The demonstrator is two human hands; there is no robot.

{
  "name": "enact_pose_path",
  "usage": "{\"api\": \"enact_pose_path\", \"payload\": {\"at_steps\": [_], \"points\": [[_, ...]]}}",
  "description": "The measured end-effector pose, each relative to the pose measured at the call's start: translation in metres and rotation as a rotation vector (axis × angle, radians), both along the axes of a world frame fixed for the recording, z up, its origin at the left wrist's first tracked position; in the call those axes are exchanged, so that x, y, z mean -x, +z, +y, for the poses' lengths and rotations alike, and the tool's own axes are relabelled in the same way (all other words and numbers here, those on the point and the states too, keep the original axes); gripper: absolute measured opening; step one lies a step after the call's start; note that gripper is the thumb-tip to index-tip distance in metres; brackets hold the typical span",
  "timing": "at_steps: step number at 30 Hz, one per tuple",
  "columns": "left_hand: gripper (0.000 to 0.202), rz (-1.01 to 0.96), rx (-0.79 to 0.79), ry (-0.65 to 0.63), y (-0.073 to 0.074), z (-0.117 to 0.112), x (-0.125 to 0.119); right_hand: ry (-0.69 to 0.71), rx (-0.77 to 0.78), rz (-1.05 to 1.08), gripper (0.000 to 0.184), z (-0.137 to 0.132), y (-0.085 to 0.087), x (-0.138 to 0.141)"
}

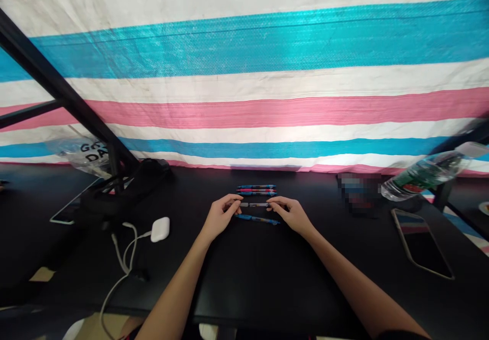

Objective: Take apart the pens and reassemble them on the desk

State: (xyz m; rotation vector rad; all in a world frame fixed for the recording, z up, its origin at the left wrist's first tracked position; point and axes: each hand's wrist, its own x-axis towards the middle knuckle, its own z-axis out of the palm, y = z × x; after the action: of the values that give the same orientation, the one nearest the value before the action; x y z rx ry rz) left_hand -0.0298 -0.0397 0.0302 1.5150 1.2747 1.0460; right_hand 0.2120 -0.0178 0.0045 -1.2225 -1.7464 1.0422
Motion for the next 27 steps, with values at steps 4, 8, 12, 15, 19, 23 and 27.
{"api": "enact_pose_path", "payload": {"at_steps": [4,8,12,15,19,23,27], "points": [[0.028,0.028,-0.029,-0.008,0.000,-0.001,-0.001,-0.011,0.027,0.035,0.031,-0.001,0.004,0.001],[0.031,0.037,-0.077,0.023,-0.003,0.001,0.000,-0.023,0.052,0.112,0.032,0.002,0.002,0.000],[0.028,0.107,-0.119,0.138,-0.007,0.003,0.003,-0.048,0.069,0.171,0.035,0.006,-0.001,-0.001],[0.036,0.192,-0.125,0.145,-0.009,0.003,0.006,-0.046,0.075,0.169,0.037,0.006,-0.003,-0.002],[0.040,0.179,-0.114,0.083,-0.010,0.003,0.005,-0.035,0.075,0.162,0.035,0.005,-0.002,-0.001],[0.031,0.157,-0.113,0.053,-0.010,0.003,0.004,-0.036,0.086,0.172,0.035,0.005,-0.001,-0.002],[0.025,0.117,-0.110,0.088,-0.008,0.003,0.005,-0.051,0.107,0.205,0.036,0.006,0.000,-0.001]]}}
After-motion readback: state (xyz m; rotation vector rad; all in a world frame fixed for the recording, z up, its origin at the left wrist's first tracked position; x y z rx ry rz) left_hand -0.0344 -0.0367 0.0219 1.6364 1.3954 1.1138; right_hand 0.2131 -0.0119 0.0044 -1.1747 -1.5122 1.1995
